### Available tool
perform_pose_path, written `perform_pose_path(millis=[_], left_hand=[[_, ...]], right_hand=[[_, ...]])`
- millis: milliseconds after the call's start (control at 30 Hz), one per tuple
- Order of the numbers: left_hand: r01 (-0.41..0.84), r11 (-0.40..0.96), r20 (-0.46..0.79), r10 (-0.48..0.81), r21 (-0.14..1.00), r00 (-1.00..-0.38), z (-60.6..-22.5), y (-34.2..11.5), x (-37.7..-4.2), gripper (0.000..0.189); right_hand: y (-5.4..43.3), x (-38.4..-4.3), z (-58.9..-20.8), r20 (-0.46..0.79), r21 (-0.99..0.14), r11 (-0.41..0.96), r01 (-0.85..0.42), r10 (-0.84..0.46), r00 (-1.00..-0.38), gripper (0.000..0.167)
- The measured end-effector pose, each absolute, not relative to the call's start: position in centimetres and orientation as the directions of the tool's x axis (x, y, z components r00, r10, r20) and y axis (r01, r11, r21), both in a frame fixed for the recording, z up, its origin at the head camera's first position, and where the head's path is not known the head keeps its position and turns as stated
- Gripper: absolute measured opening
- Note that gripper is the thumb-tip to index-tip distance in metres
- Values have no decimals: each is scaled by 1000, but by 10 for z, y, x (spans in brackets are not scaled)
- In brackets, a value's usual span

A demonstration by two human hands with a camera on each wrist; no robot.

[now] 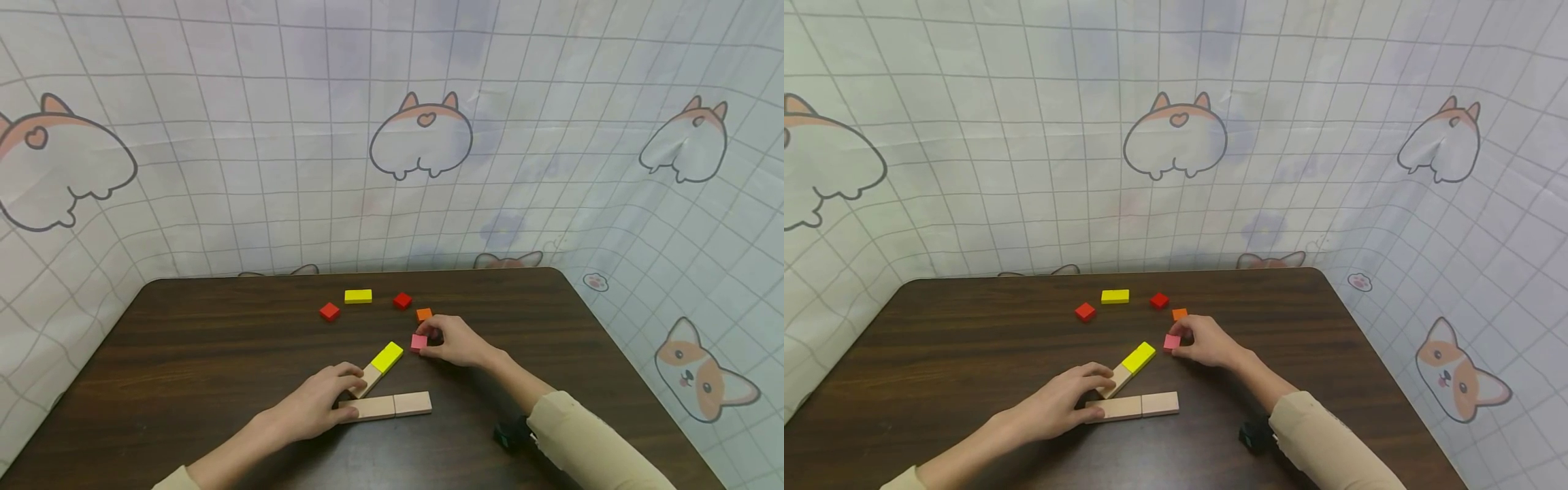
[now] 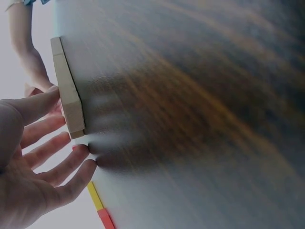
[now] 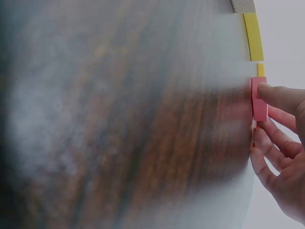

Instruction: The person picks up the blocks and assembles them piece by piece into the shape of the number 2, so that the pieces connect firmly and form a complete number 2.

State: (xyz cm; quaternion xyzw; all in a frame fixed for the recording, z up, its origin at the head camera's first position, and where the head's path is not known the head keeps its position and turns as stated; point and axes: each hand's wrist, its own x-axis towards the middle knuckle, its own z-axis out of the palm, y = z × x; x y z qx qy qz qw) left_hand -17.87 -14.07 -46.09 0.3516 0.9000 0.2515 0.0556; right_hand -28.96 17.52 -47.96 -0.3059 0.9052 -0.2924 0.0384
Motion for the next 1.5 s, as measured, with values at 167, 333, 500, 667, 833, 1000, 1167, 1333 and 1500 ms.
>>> perform_pose_path(millis=[167,333,500,667,833,1000,1167,1333,1500], left_hand=[[608,623,81,663,492,-744,-461,-140,-179,38],[608,623,76,665,492,-743,-461,-139,-180,39],[601,627,66,663,495,-746,-460,-139,-180,39],[596,628,61,661,501,-748,-459,-139,-180,39],[594,627,61,660,504,-749,-459,-139,-180,39],[592,627,59,659,506,-750,-460,-139,-181,39],[591,630,58,658,503,-751,-461,-139,-181,39],[586,635,51,655,503,-754,-460,-139,-181,39],[585,636,51,654,503,-755,-459,-139,-180,39]], right_hand=[[173,-293,-481,121,-540,645,-541,-577,-808,27],[168,-296,-477,157,-509,630,-587,-602,-783,27],[160,-300,-472,181,-491,618,-614,-617,-766,26],[151,-303,-472,179,-494,615,-615,-620,-764,27],[145,-304,-475,157,-498,612,-615,-634,-758,28],[141,-304,-476,125,-499,619,-606,-640,-758,28],[140,-303,-474,120,-507,617,-602,-641,-758,29],[140,-303,-474,116,-510,617,-599,-641,-759,29],[141,-303,-475,119,-512,614,-601,-642,-758,29]])
